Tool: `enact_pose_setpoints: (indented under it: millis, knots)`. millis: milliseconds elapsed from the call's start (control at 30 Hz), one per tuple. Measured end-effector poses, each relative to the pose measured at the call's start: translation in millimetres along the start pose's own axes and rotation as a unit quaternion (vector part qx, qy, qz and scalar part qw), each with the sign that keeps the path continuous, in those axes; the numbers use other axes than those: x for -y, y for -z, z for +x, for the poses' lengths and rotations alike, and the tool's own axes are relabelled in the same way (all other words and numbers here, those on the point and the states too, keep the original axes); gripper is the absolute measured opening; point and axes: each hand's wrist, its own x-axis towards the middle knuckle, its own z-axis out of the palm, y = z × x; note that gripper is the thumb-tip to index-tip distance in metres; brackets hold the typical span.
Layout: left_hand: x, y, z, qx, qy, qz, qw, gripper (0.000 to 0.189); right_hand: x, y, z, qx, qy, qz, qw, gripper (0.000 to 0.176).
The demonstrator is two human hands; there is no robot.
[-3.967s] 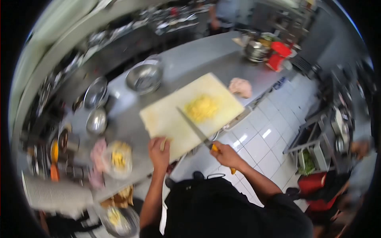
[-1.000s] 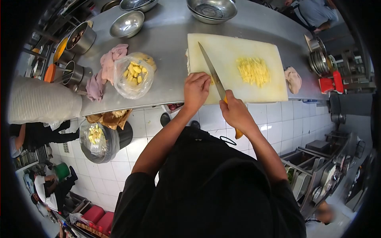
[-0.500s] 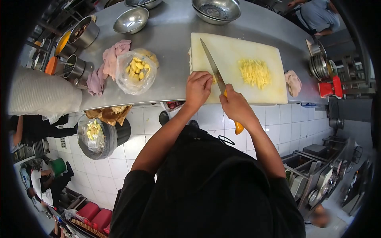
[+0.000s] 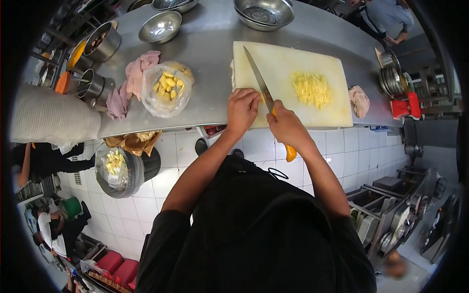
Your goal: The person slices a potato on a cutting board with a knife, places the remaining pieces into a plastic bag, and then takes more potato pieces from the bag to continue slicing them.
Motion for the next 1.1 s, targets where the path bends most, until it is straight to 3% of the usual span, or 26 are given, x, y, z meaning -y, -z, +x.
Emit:
enact_pose_setpoints:
  millis: [200, 300, 400, 600, 700, 800, 867, 1000, 1100]
  knots:
    - [1.4, -1.0, -0.3, -0.003, 0.0, -0.005, 1.0, 0.006, -7.6, -21.9, 17.1, -0.054, 0.043, -0.018, 0.997, 0.026]
    - [0.9, 0.6, -0.5, 0.002, 0.0, -0.001, 1.0, 0.006, -11.9, -16.0, 26.2, -0.025, 0.028, 0.016, 0.999, 0.026]
    - [0.2, 0.1, 2.0, 0.002, -0.005, 0.002, 1.0, 0.006, 19.2, 11.3, 5.6, 0.041, -0.054, 0.041, 0.997, 0.026]
    - [0.4, 2.4, 0.9, 0.015, 0.0, 0.006, 1.0, 0.007, -16.3, -28.4, 22.4, -0.074, 0.068, -0.035, 0.994, 0.026]
    - [1.1, 3.0, 0.4, 0.016, 0.0, 0.006, 1.0, 0.008, -19.8, -18.8, 31.3, -0.027, 0.043, 0.028, 0.998, 0.026]
    - [-0.2, 1.6, 2.3, 0.016, 0.0, 0.008, 1.0, 0.008, 25.1, 15.2, 5.4, 0.044, -0.059, 0.077, 0.994, 0.026]
    - [-0.9, 2.2, -0.4, 0.016, 0.002, 0.012, 1.0, 0.008, 23.3, 13.2, 0.3, 0.043, -0.057, 0.054, 0.996, 0.026]
    - [-0.3, 2.2, 0.9, 0.009, -0.003, 0.011, 1.0, 0.009, -9.3, -15.2, 16.3, -0.03, 0.036, -0.008, 0.999, 0.025]
    - [0.7, 1.0, 0.9, 0.008, -0.001, 0.007, 1.0, 0.009, -12.7, -22.5, 30.1, -0.047, 0.053, -0.013, 0.997, 0.024]
